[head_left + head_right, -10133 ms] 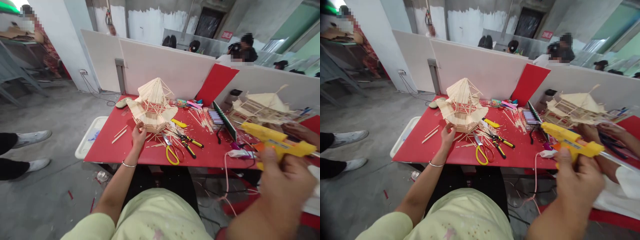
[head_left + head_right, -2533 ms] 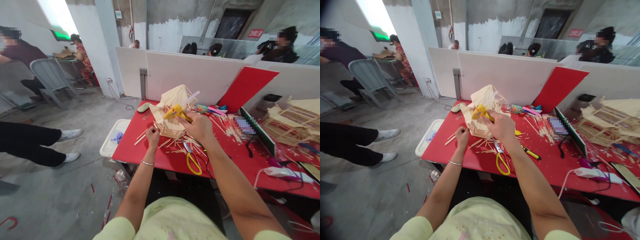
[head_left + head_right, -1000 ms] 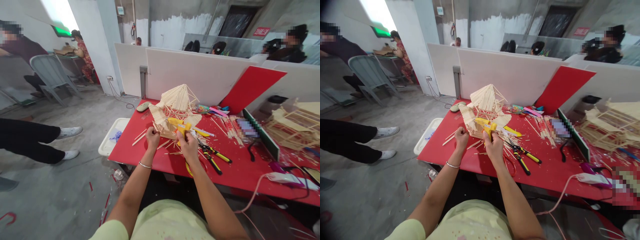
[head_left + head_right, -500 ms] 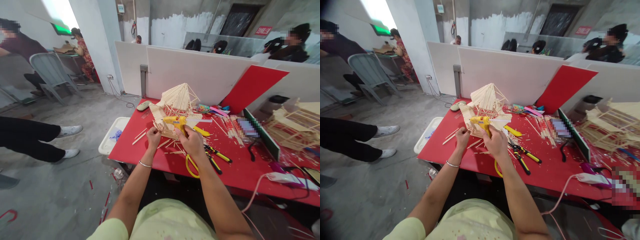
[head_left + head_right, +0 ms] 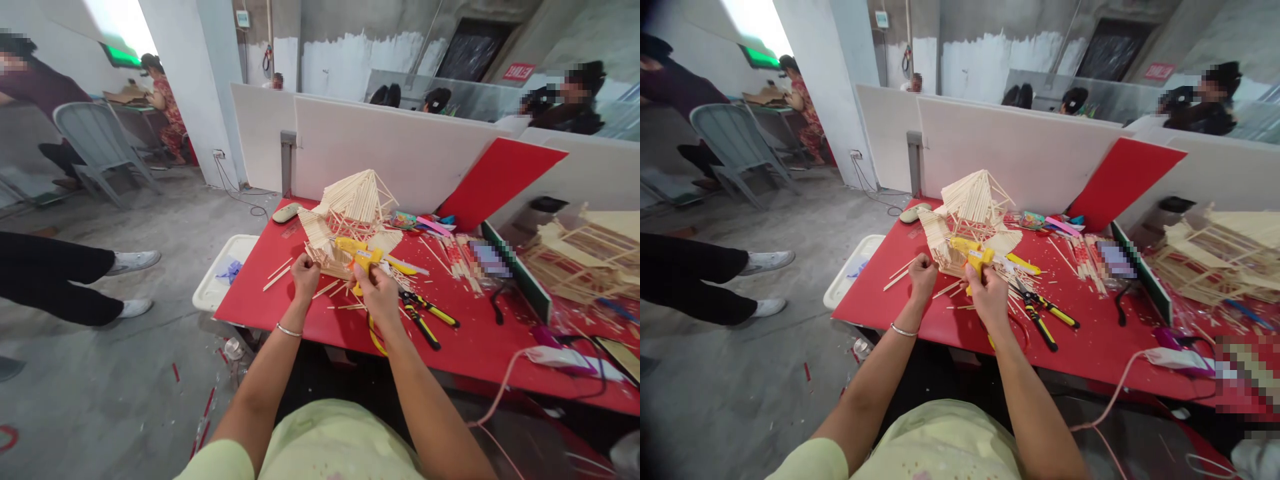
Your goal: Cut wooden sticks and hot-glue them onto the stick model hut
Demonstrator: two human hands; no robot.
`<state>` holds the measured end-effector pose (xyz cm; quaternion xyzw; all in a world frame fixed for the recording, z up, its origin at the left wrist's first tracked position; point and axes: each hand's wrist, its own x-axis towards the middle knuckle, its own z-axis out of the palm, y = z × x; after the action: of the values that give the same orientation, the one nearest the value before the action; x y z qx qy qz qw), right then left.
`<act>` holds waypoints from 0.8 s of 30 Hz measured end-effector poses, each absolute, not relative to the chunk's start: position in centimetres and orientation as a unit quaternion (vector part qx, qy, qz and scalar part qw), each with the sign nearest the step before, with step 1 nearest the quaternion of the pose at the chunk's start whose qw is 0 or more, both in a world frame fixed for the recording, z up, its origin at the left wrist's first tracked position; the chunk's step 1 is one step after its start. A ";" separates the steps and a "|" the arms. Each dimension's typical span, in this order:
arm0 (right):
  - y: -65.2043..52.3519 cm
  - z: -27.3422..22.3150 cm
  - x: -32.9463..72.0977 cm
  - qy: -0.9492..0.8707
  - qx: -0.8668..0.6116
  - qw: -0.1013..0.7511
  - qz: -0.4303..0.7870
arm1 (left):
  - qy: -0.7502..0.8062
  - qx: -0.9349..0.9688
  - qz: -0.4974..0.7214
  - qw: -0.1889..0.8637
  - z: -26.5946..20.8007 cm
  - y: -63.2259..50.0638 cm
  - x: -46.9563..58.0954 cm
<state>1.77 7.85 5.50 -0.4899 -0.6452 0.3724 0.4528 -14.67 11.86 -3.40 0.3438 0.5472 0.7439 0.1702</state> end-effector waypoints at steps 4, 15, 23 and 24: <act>7.1 4.3 0.8 -0.614 -0.491 0.473 0.398 | 0.553 0.339 0.743 0.165 -3.7 12.0 -14.6; 6.9 5.2 0.7 -0.700 -0.544 0.438 0.148 | 0.551 0.344 0.742 0.165 -3.8 12.0 -14.7; 9.4 12.4 1.5 -0.794 -0.546 0.264 -0.038 | 0.539 0.344 0.749 0.173 -3.4 11.8 -14.9; 9.4 12.6 1.5 -0.802 -0.538 0.257 -0.029 | 0.540 0.342 0.749 0.174 -3.5 11.8 -15.0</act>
<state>1.53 9.40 12.56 -0.5377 -0.8024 -0.0294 0.2571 -14.96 11.79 -3.45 0.3420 0.5395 0.7495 0.1739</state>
